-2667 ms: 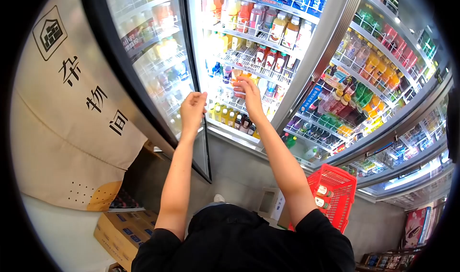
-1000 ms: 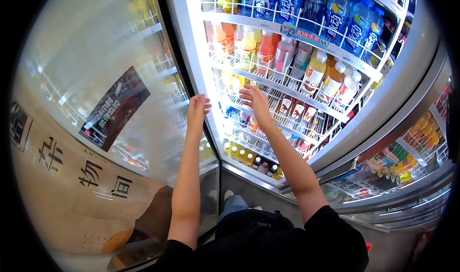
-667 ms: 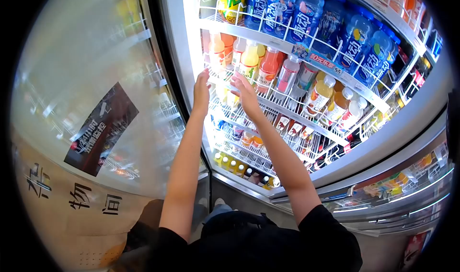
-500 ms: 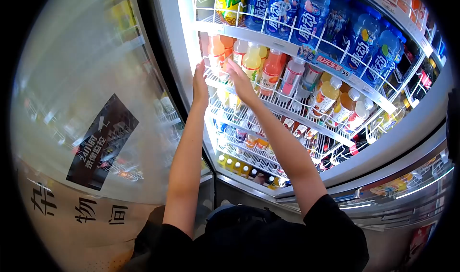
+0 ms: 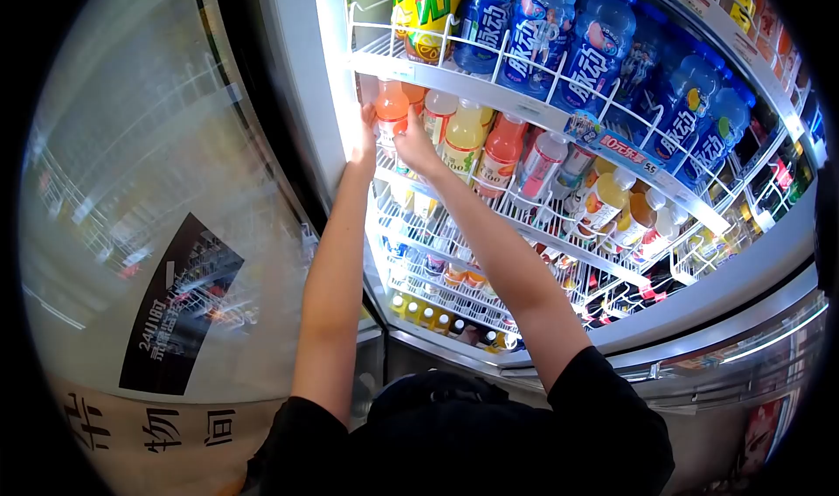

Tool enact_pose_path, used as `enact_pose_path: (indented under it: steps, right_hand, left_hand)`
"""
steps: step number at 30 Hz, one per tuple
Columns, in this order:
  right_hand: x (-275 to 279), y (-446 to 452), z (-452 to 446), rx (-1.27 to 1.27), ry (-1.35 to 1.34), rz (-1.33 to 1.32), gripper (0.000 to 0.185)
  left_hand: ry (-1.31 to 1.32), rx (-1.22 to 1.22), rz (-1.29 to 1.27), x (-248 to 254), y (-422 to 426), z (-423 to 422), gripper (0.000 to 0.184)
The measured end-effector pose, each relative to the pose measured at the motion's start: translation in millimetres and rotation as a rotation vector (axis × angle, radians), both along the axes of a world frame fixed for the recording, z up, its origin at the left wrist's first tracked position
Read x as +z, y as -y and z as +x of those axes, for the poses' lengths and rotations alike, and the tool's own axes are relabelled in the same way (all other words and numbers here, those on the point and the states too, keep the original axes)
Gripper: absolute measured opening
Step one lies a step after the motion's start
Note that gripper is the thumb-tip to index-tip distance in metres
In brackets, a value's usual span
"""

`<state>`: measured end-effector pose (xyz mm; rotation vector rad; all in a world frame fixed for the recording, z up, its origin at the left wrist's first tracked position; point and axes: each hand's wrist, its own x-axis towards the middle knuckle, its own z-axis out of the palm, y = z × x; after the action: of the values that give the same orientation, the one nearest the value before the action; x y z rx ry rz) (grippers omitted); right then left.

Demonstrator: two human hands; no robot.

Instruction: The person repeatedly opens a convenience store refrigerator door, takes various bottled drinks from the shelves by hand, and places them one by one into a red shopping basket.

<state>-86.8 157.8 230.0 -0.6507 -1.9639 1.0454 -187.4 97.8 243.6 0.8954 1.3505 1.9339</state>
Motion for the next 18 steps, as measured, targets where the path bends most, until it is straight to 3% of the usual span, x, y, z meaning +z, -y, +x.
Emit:
enact_pose_path:
  steps: [3,9,11,15,18]
  right_hand:
    - [-7.2,0.4,0.8,-0.108,0.091,0.135,0.075]
    - [-0.4,11.4,14.7,0.002,-0.038,-0.014,0.070]
    - [-2.0,13.9,17.0,-0.004,-0.024,0.006,0.068]
    - [2.5,28.5,28.8,0.088,-0.074,0.124,0.064]
    - [2.1,34.3,25.7,0.118,-0.158,0.143,0.065]
  left_hand:
    - [-0.002,0.072,0.008,-6.1,-1.8,-0.3,0.068]
    - [-0.021,0.123,-0.061,4.3,6.9,10.6,0.053]
    - [-0.050,0.022,0.091,6.4,14.4,14.7,0.050]
    - [0.025,0.092,0.058,11.3,43.3,40.2,0.054]
    - [-0.014,0.015,0.153,8.1,56.5,46.9,0.055]
